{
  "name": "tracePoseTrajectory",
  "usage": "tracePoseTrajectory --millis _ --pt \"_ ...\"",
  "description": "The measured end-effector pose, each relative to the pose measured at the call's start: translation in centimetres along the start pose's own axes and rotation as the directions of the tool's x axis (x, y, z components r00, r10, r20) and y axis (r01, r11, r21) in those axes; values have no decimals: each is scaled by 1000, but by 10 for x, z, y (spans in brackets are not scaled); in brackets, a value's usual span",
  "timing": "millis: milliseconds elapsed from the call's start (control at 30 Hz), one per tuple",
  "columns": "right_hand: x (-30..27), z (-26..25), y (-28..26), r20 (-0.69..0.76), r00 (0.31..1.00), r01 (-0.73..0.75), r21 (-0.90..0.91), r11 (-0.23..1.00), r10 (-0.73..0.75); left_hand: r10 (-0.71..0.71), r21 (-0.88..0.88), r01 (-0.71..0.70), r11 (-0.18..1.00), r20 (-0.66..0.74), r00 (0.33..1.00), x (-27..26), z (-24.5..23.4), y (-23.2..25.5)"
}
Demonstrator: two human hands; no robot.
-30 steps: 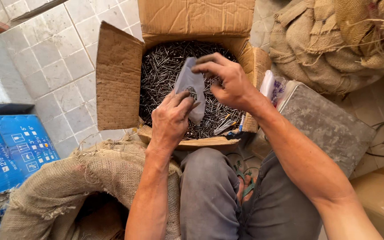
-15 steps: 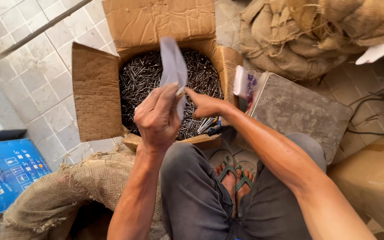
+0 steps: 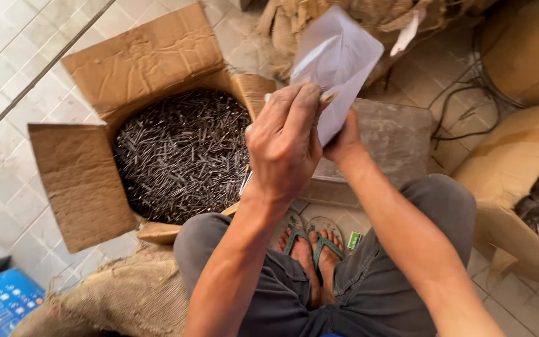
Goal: The person packs nails from a cardboard box into plastic bags by hand and weighs them on a scale.
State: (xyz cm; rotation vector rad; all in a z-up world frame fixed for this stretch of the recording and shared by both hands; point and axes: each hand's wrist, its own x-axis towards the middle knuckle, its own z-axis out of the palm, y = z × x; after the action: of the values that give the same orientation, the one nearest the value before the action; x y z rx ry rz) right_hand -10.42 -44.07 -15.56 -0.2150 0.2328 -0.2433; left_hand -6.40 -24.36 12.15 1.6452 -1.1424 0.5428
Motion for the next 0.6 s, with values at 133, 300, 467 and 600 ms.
tracePoseTrajectory --millis 133,300,467,600 --pt "-39 4 -70 -430 894 -76 -428 900 -129 -48 9 49 999 -62 997 -25 67 -21" --pt "-84 -14 -122 -670 641 -297 -666 685 -374 -182 -1 186 983 183 966 -99 137 -54" --pt "-94 -103 -148 -450 416 -598 -790 135 -790 -291 59 290 955 364 885 -149 174 -69" --pt "-89 -78 -132 -375 494 -644 -764 -41 -784 -352 120 332 935 409 842 -162 180 -80"
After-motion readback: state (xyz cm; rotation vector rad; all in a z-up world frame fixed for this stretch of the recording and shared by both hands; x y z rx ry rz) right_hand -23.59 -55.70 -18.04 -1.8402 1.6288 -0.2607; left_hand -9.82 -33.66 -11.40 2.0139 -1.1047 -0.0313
